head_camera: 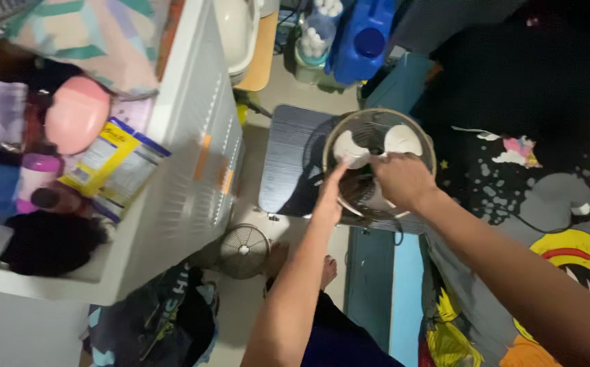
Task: The person disassembles an electric fan by removing the front grille and fan blades, then reassembles it by placing the blades back and securing the grille with a screwdriver.
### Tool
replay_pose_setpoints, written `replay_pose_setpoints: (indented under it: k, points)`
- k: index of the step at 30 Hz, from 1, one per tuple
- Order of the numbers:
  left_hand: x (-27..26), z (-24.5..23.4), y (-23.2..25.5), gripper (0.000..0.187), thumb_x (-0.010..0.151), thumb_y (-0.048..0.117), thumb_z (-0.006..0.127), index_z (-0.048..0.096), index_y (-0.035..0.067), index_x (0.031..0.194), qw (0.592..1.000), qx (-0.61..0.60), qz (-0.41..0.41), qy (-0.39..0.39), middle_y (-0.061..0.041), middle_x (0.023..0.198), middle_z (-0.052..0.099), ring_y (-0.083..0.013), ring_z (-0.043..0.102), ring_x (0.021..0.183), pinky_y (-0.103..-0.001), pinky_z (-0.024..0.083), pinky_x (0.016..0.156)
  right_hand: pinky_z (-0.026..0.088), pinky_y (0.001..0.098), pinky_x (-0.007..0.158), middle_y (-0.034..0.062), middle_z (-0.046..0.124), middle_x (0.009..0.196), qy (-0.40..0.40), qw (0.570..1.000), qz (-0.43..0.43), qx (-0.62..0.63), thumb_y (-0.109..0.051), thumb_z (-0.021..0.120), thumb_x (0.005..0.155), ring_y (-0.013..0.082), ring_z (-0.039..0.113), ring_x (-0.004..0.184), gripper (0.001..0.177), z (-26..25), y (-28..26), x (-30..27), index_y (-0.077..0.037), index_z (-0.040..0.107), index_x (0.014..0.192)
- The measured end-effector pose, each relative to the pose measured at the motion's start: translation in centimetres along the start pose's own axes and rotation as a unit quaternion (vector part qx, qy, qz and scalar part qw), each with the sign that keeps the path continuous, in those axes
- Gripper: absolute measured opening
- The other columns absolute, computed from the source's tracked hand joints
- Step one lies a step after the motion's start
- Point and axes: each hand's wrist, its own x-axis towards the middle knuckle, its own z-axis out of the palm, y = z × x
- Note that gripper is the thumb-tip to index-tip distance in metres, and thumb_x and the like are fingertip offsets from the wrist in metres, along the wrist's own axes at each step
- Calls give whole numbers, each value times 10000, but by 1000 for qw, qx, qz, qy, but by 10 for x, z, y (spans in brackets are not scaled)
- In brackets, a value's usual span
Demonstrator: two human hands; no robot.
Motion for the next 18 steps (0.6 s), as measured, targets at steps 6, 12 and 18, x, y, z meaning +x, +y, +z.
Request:
replay_pose_setpoints:
  k: [6,12,18]
  points:
    - [3,7,12,861,764,592,788,593,161,1484,987,119,-67,90,-44,1422,558,-207,518,1230,-433,408,1001,606,409,749,126,729,1060,-86,993,72,-17,-189,558,968,289,744,906,225,-7,-11,4,-108,756,1038]
    - [-7,11,22,896,705,560,818,561,113,1438,990,85,-75,85,-108,1406,626,-256,629,1226,-415,494,1007,599,396,793,101,675,1088,23,999,15,-36,-126,614,865,272,707,1016,287,-16,-24,-6,-113,707,1136]
    - [-14,9,21,920,750,541,799,469,135,1506,986,122,-70,87,-57,1453,523,-203,509,1271,-446,385,1038,581,417,814,112,661,1131,0,990,107,87,-214,649,916,307,702,993,292,-24,-20,-17,-134,699,1192]
